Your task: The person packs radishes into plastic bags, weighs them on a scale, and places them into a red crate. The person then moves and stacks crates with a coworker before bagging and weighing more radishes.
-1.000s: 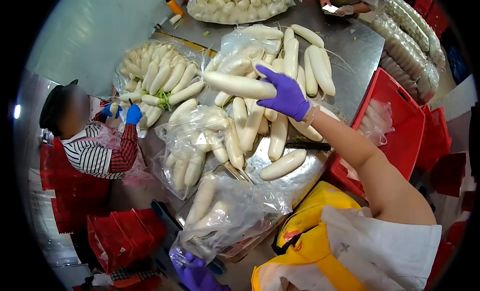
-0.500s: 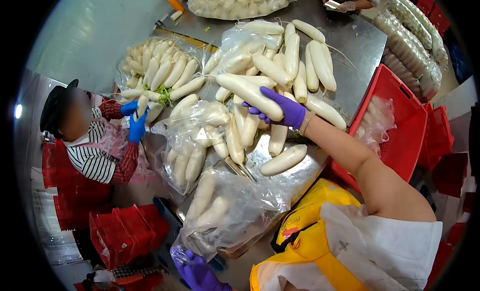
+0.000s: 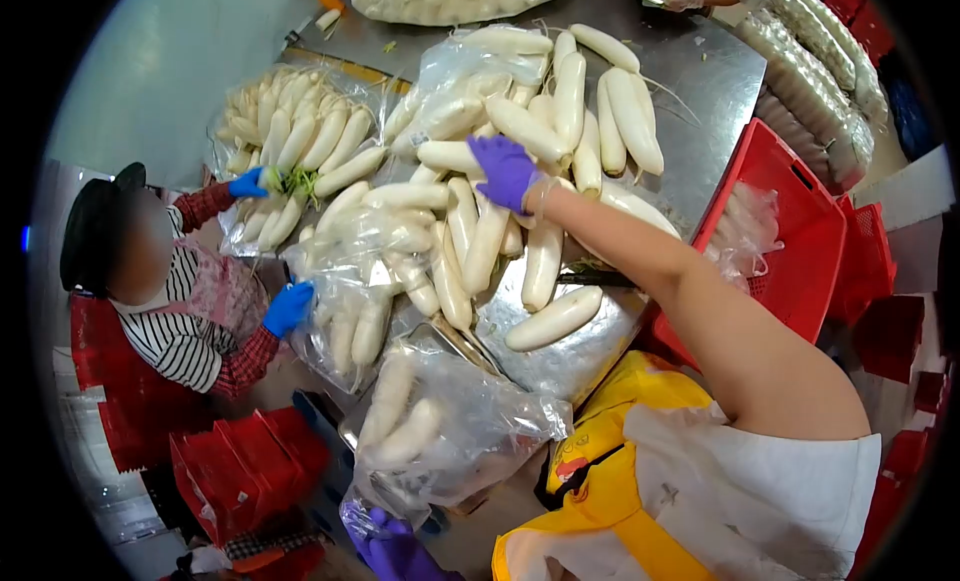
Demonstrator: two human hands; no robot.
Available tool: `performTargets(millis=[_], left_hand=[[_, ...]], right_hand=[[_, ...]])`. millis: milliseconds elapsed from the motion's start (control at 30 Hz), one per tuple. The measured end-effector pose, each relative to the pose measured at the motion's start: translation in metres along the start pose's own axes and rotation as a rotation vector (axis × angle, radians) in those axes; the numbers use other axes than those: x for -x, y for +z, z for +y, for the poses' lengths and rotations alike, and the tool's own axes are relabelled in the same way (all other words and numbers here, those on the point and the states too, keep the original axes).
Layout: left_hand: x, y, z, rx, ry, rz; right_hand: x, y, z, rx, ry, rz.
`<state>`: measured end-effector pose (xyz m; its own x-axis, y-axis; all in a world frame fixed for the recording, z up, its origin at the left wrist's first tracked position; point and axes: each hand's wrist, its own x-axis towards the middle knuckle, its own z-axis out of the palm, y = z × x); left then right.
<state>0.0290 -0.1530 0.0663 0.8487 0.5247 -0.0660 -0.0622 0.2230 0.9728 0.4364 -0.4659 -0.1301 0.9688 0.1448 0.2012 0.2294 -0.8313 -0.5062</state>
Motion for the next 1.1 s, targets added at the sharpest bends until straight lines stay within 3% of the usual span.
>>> performTargets(millis=[133, 200, 333, 400, 433, 500, 533, 600, 667, 833, 967, 1100], left_hand=[[-0.004, -0.003, -0.002, 0.012, -0.009, -0.019], [-0.001, -0.007, -0.002, 0.028, -0.021, -0.047], [-0.008, -0.026, -0.009, 0.106, -0.053, -0.171], [-0.005, -0.038, -0.011, 0.143, -0.091, -0.244], [-0.004, -0.045, -0.012, 0.155, -0.113, -0.279], [-0.004, -0.01, -0.007, 0.089, -0.068, -0.149], [-0.003, 0.002, -0.005, 0.03, -0.023, -0.034], [-0.004, -0.021, -0.007, 0.044, -0.03, -0.106], [-0.005, -0.003, -0.006, 0.015, -0.019, 0.066], [0.003, -0.017, -0.009, -0.002, -0.016, 0.176], [0.012, -0.019, 0.001, 0.006, 0.029, 0.14], [0.022, -0.029, 0.002, 0.046, 0.051, 0.182]], right_hand=[[-0.011, -0.025, 0.02, -0.11, -0.038, 0.125], [-0.003, -0.034, 0.039, -0.122, -0.192, 0.334], [0.068, -0.053, 0.034, -0.271, -0.008, 0.148], [0.113, -0.041, 0.023, -0.181, -0.175, 0.247], [0.13, -0.035, 0.021, -0.218, -0.194, 0.134], [0.157, -0.025, 0.015, -0.289, -0.269, -0.036], [0.167, -0.027, 0.002, -0.18, -0.359, -0.067], [0.19, -0.013, -0.002, -0.214, -0.375, -0.239], [0.215, -0.016, -0.016, -0.201, -0.408, -0.254], [0.239, 0.004, -0.03, -0.059, -0.306, -0.339], [0.241, 0.009, -0.033, 0.047, -0.337, -0.218], [0.233, 0.0, -0.047, -0.069, -0.277, -0.315]])
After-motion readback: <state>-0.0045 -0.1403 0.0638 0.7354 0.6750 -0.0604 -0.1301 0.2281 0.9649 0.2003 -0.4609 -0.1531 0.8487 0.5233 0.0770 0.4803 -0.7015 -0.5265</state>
